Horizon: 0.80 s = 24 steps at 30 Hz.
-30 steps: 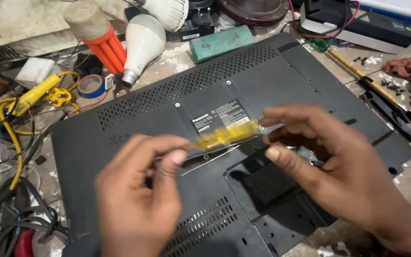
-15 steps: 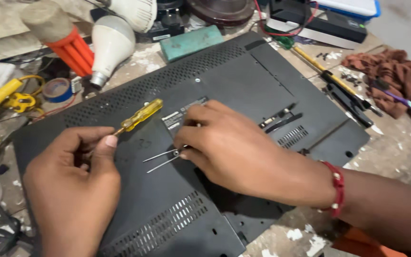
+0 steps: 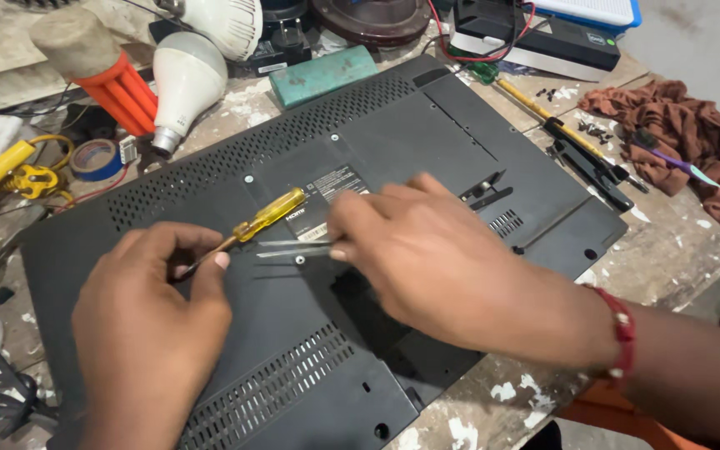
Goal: The person uses a screwdriver to unscrew screws from the back cover of a Panasonic television lying face-down on a cluttered workbench, collecting the screws by hand. They then use tweezers and a small pry tool to work along the edge of the cover, and continue unscrewing remaining screws.
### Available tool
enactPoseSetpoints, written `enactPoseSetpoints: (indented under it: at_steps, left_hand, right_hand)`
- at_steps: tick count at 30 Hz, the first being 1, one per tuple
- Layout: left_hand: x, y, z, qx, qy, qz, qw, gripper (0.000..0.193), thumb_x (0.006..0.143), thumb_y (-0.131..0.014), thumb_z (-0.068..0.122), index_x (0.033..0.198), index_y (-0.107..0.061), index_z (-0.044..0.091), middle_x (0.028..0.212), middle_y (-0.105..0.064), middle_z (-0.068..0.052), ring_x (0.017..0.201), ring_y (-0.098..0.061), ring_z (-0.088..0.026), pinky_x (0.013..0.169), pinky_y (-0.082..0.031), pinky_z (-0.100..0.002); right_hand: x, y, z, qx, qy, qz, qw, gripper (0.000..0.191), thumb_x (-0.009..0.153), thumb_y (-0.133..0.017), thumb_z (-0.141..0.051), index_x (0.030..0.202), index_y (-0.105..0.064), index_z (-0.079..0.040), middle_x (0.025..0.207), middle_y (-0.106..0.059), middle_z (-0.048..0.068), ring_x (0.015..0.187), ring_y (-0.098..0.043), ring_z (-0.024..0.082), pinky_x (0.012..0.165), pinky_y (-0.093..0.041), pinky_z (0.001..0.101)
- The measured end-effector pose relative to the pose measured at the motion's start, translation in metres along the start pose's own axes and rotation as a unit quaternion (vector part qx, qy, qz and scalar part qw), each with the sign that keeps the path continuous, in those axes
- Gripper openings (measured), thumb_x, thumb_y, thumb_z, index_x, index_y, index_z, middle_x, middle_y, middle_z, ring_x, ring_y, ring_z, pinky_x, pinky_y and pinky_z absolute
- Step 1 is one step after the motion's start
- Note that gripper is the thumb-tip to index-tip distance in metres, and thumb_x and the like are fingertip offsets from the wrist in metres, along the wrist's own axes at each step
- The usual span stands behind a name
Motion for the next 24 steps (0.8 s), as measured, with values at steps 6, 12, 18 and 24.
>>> enactPoseSetpoints:
  at_steps: [6,12,18,24]
  left_hand:
    - [-0.003,0.003,0.005,0.074,-0.049,0.024,0.996,0.018,0.077,-0.083,0.015,0.095,-0.079,0.014,0.095,-0.070,-0.005,0.091,-0.063,-0.031,0.079,-0.044,-0.045]
    - [-0.011,0.012,0.031,-0.047,-0.155,0.039,0.986,0.015,0.088,-0.076,0.018,0.101,-0.076,0.011,0.100,-0.067,-0.008,0.100,-0.060,-0.031,0.090,-0.042,-0.041]
    - [-0.031,-0.006,0.068,-0.230,-0.314,-0.139,0.911,0.025,0.089,-0.076,0.025,0.107,-0.077,0.007,0.092,-0.073,-0.002,0.087,-0.061,-0.020,0.086,-0.042,-0.037]
    - [-0.021,-0.016,0.051,-0.270,-0.234,-0.162,0.920,0.018,0.086,-0.080,0.022,0.100,-0.079,0.010,0.083,-0.076,0.001,0.077,-0.065,-0.016,0.081,-0.048,-0.032]
  right_hand:
    - [-0.022,0.021,0.011,0.249,-0.021,0.058,0.966,0.016,0.093,-0.074,-0.017,0.104,-0.068,-0.007,0.092,-0.075,0.005,0.081,-0.072,0.013,0.066,-0.057,0.0321]
    - [-0.057,-0.021,0.056,0.426,-0.321,-0.059,0.844,0.018,0.087,-0.081,-0.015,0.101,-0.076,-0.004,0.077,-0.068,0.004,0.057,-0.060,0.011,0.046,-0.049,0.0277]
    - [-0.052,-0.013,0.034,0.451,-0.124,-0.014,0.884,0.017,0.095,-0.075,-0.015,0.103,-0.073,-0.001,0.086,-0.070,0.001,0.078,-0.063,0.004,0.065,-0.053,0.0231]
    - [-0.048,-0.033,0.041,0.682,-0.198,0.037,0.703,0.021,0.098,-0.074,-0.011,0.110,-0.071,0.005,0.090,-0.071,0.010,0.078,-0.069,0.015,0.067,-0.061,0.0318]
Point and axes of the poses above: each hand's wrist, its own x-axis towards the middle knuckle, its own y-axis out of the back of the hand, z = x × y, the point moved 8 cm from there along x, towards the middle knuckle
